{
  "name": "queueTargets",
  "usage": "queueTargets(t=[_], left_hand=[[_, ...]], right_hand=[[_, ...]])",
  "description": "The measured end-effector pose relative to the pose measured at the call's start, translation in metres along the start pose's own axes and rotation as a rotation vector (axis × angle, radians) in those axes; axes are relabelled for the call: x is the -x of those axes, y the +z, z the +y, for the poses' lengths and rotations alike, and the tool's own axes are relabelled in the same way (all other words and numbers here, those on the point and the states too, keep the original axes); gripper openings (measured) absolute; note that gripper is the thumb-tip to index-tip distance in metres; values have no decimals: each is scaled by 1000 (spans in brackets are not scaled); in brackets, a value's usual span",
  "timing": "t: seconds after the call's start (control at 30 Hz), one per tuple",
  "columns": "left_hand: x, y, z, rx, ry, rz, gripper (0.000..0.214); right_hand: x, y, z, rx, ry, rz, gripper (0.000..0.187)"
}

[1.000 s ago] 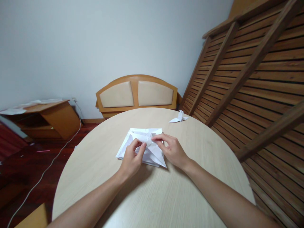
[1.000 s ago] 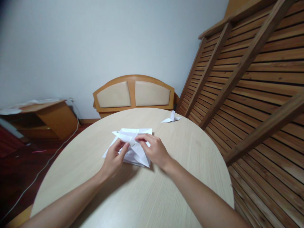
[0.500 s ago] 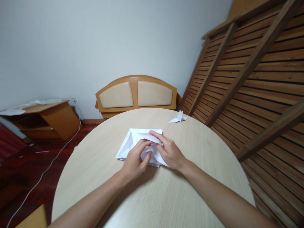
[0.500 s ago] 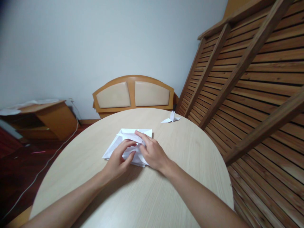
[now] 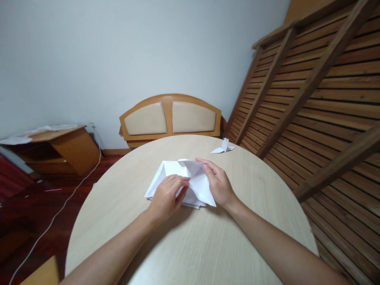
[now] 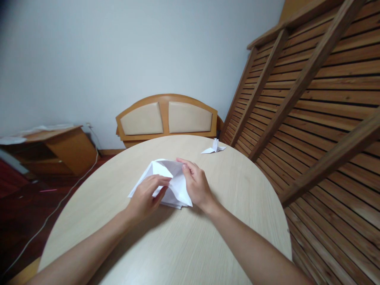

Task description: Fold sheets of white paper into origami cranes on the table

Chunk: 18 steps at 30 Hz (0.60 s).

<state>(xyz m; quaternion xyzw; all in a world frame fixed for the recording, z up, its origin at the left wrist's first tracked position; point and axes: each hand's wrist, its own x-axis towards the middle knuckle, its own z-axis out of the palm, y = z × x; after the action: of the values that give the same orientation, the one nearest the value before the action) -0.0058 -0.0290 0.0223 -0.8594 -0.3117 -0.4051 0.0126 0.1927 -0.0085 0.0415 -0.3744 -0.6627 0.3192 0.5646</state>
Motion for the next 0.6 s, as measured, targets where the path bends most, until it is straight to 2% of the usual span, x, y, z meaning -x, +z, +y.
queueTargets(t=[0.2,0.4,0.47,0.6], left_hand=[[-4,-3,10,106,-185,-49,17],[-3,-3,8,80,-185,-101,13],[-1,-2,6,56,-197,-104,13],[1,1,4,67,-254,-83,10]], right_hand=[[-5,-2,-5,-109,76,-8,26],[-1,0,-9,-60,28,-57,22],[0,1,-8,-29,34,-109,26],[1,-1,-2,-35,58,-291,31]])
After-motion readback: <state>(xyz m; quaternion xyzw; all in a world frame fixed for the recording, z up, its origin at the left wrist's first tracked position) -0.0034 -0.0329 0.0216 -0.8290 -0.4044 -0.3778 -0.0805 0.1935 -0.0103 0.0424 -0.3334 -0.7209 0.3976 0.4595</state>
